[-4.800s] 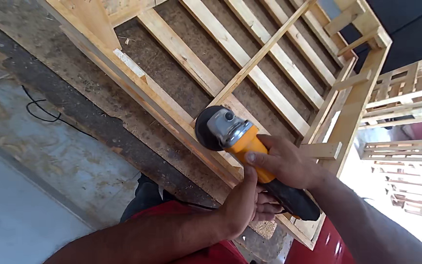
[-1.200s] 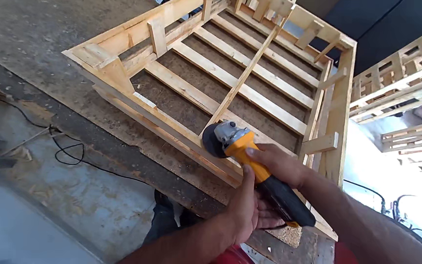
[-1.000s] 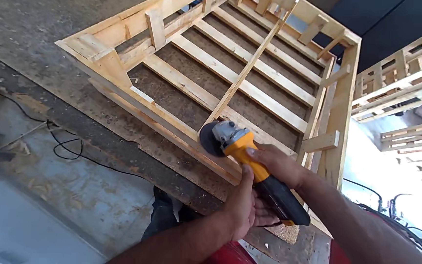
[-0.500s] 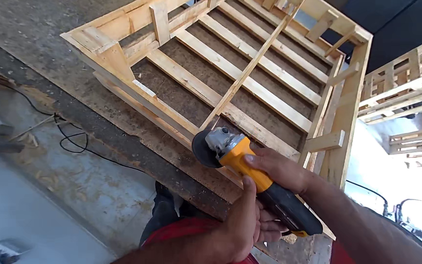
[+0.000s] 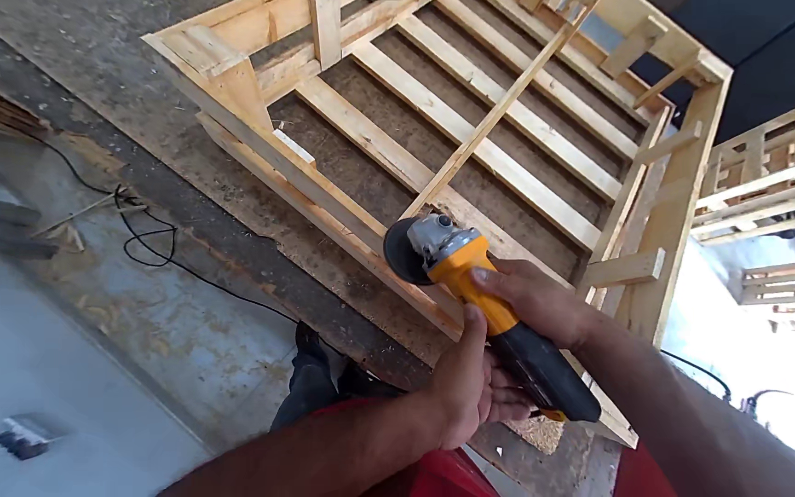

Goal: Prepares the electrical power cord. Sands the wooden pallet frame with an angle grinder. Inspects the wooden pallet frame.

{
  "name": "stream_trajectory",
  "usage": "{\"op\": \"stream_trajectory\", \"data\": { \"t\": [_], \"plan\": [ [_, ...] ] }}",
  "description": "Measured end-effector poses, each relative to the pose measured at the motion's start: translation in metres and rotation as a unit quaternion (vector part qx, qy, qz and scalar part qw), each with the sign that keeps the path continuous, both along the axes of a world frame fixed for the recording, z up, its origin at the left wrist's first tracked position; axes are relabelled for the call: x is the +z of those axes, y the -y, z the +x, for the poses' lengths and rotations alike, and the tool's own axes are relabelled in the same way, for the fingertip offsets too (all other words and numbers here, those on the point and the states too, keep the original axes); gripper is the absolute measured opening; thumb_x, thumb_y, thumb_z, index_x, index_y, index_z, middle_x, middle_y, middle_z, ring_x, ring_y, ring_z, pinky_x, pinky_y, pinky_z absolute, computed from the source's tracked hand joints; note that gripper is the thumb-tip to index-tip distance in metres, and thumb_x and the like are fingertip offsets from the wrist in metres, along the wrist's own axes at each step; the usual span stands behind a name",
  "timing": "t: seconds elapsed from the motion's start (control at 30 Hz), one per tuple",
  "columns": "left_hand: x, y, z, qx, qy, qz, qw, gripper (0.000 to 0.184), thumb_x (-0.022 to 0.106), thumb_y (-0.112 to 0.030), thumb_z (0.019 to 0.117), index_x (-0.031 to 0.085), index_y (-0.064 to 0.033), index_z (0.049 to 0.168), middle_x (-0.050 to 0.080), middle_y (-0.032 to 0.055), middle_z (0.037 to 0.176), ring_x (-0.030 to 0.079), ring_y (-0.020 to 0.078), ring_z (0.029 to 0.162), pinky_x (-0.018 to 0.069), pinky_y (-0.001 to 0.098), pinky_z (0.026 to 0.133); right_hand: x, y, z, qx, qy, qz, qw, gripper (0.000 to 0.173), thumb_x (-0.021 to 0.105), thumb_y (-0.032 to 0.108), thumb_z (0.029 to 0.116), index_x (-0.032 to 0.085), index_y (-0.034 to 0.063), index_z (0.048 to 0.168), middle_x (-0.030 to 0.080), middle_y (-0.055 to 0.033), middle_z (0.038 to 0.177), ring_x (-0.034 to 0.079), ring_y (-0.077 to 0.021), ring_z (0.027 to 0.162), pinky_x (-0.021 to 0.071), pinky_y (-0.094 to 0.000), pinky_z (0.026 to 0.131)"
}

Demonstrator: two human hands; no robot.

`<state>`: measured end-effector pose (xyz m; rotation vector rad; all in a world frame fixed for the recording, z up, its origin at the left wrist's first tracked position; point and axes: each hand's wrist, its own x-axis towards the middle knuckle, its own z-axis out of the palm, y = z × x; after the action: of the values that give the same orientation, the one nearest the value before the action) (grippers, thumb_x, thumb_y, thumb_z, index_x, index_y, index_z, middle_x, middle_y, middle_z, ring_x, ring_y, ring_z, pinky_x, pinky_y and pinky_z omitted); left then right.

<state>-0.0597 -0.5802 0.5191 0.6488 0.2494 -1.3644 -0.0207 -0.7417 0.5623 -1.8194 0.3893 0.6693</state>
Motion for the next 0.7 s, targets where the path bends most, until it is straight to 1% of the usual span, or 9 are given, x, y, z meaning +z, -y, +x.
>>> {"op": "stream_trajectory", "data": {
  "t": [0.03,0.1,0.17,0.2,0.27,0.4,0.5,0.6,0.7],
  "plan": [
    [-0.001,-0.001,0.000,0.005,-0.001,0.004,1.000,0.098,0.005,-0.076,0.0980,0.055,0.0015,0.132,0.071,0.0194,0.114,0.072,0.0282,0.103,0.0587,0.0444,0.093,0.000,-0.002,0.001,-0.003,0.002,-0.005,1.000,0.051,0.052,0.056,0.1019,0.069,0.0082,0.113,0.073,-0.0132,0.086,0.073,-0.0235,0.071,0.0630,-0.0405,0.063],
    [0.002,-0.007,-0.007,0.009,0.008,-0.004,1.000,0.096,0.003,-0.073,0.0995,0.054,0.0018,0.132,0.071,0.0194,0.114,0.072,0.0284,0.102,0.0592,0.0446,0.092,0.002,-0.006,-0.001,0.023,0.004,-0.016,1.000,0.050,0.052,0.055,0.1016,0.069,0.0097,0.110,0.073,-0.0118,0.085,0.073,-0.0226,0.071,0.0625,-0.0402,0.062],
    [0.005,-0.012,-0.012,0.013,0.009,-0.011,1.000,0.095,0.000,-0.070,0.1006,0.052,0.0021,0.133,0.071,0.0194,0.115,0.072,0.0285,0.103,0.0592,0.0443,0.092,0.003,-0.009,-0.002,0.051,0.003,-0.020,0.998,0.048,0.052,0.054,0.1014,0.070,0.0110,0.111,0.074,-0.0105,0.086,0.072,-0.0211,0.072,0.0622,-0.0395,0.063],
    [0.006,-0.012,-0.010,0.014,0.004,-0.005,1.000,0.095,0.001,-0.071,0.1004,0.053,0.0021,0.133,0.071,0.0196,0.115,0.072,0.0286,0.102,0.0593,0.0443,0.091,0.003,-0.009,-0.001,0.051,0.001,-0.024,0.998,0.049,0.052,0.055,0.1013,0.070,0.0110,0.112,0.074,-0.0104,0.087,0.073,-0.0212,0.073,0.0625,-0.0403,0.065],
    [0.004,-0.006,-0.001,0.014,0.001,0.009,1.000,0.098,0.005,-0.076,0.0981,0.054,0.0012,0.134,0.071,0.0196,0.115,0.071,0.0288,0.103,0.0588,0.0451,0.093,0.000,-0.005,0.006,0.026,-0.001,-0.032,0.999,0.053,0.052,0.057,0.1014,0.069,0.0092,0.114,0.074,-0.0119,0.088,0.073,-0.0229,0.076,0.0633,-0.0419,0.068],
    [0.002,0.007,0.005,0.022,0.013,0.025,0.999,0.101,0.007,-0.080,0.0954,0.055,0.0001,0.134,0.070,0.0208,0.115,0.071,0.0303,0.103,0.0585,0.0463,0.092,0.002,0.000,0.011,-0.008,-0.003,-0.030,0.999,0.053,0.049,0.056,0.1033,0.067,0.0070,0.114,0.073,-0.0129,0.088,0.073,-0.0226,0.074,0.0629,-0.0399,0.066],
    [0.001,0.014,0.015,0.023,0.029,0.020,0.999,0.101,0.007,-0.081,0.0941,0.053,-0.0013,0.136,0.070,0.0208,0.112,0.071,0.0300,0.099,0.0595,0.0454,0.088,0.004,0.005,0.020,-0.020,0.000,-0.023,1.000,0.052,0.045,0.054,0.1058,0.066,0.0069,0.114,0.072,-0.0118,0.088,0.072,-0.0207,0.074,0.0621,-0.0389,0.067],
    [-0.006,0.019,0.027,-0.004,0.044,0.018,0.999,0.107,0.009,-0.087,0.0899,0.053,-0.0021,0.138,0.069,0.0214,0.114,0.071,0.0303,0.099,0.0591,0.0455,0.087,-0.001,0.010,0.023,-0.059,0.011,-0.041,0.997,0.056,0.042,0.057,0.1058,0.067,0.0066,0.111,0.072,-0.0116,0.085,0.071,-0.0210,0.071,0.0621,-0.0399,0.064],
    [-0.003,0.009,0.003,0.001,0.045,0.014,0.999,0.103,0.007,-0.082,0.0939,0.055,-0.0004,0.134,0.071,0.0205,0.110,0.073,0.0293,0.097,0.0604,0.0457,0.087,0.003,0.001,0.006,-0.027,0.015,-0.040,0.999,0.052,0.045,0.054,0.1051,0.066,0.0067,0.112,0.072,-0.0122,0.086,0.071,-0.0217,0.072,0.0622,-0.0407,0.065]
  ]
}}
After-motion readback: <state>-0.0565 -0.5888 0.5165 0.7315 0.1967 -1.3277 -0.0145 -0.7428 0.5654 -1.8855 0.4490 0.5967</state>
